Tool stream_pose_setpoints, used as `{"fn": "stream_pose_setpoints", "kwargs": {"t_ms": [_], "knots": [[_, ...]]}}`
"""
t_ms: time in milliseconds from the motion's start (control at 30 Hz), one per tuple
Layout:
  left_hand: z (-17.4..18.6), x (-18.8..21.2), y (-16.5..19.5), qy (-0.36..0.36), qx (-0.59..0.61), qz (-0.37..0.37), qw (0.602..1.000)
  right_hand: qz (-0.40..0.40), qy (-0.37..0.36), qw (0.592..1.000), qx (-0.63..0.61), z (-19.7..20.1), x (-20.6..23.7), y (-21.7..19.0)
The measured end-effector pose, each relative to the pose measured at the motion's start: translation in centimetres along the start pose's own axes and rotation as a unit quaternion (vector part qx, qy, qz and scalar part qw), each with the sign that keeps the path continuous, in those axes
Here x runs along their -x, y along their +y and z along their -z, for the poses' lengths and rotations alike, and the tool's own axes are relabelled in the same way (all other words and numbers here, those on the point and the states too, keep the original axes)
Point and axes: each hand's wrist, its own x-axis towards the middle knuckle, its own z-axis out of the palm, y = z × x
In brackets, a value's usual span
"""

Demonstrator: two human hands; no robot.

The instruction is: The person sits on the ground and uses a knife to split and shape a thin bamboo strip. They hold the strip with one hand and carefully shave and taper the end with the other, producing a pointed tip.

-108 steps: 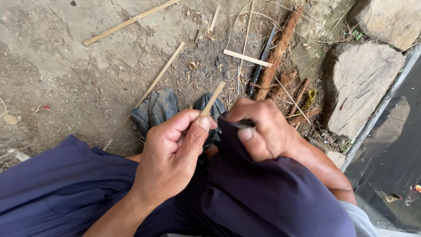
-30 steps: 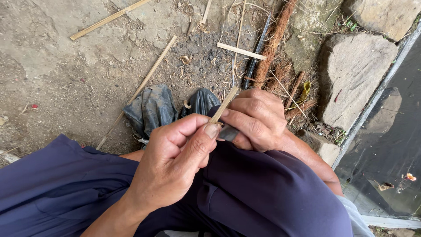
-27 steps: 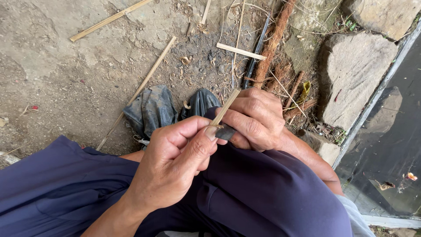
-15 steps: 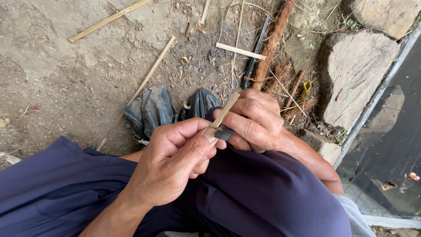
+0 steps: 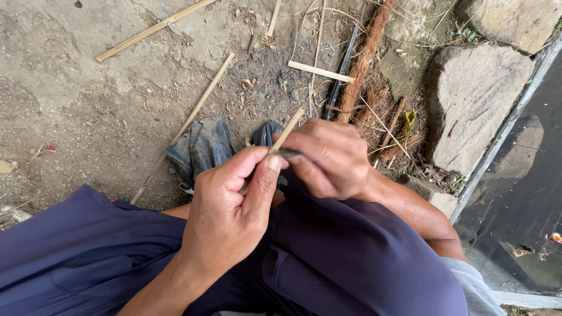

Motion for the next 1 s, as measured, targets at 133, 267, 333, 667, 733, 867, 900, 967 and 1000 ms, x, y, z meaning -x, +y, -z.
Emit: {"fn": "stream_pose_setpoints", "kwargs": {"t_ms": [133,267,333,667,733,867,900,967,1000], "knots": [[-0.1,-0.3,0.2,0.049,-0.034,-0.037,0.998,-0.063,0.049,0.996,-0.037,-0.3,0.4,-0.2],[0.0,-0.2,0.3,0.061,-0.061,-0.092,0.992,-0.152,-0.015,0.988,0.003,0.6,0.7,-0.5],[-0.1,-0.3,0.3,0.054,-0.071,-0.069,0.994,-0.138,0.003,0.990,0.002,0.8,0.6,-0.7],[0.3,-0.3,0.3,0.021,0.001,0.006,1.000,-0.087,0.025,0.995,-0.031,0.6,-0.4,-0.3],[0.2,-0.3,0.2,0.011,-0.001,0.003,1.000,-0.074,-0.011,0.995,-0.070,0.6,-0.5,0.2],[0.0,-0.4,-0.2,0.005,0.003,0.003,1.000,-0.045,-0.034,0.997,-0.061,0.3,-0.4,0.8],[0.1,-0.3,-0.3,0.005,0.021,0.023,1.000,-0.061,-0.023,0.995,-0.081,0.0,-0.3,0.8],[0.1,-0.2,-0.5,0.003,0.057,0.064,0.996,-0.095,0.000,0.988,-0.122,-0.5,0.1,0.6],[0.1,-0.2,-0.6,-0.004,0.087,0.062,0.994,-0.124,0.015,0.982,-0.139,-0.7,0.4,0.6]]}}
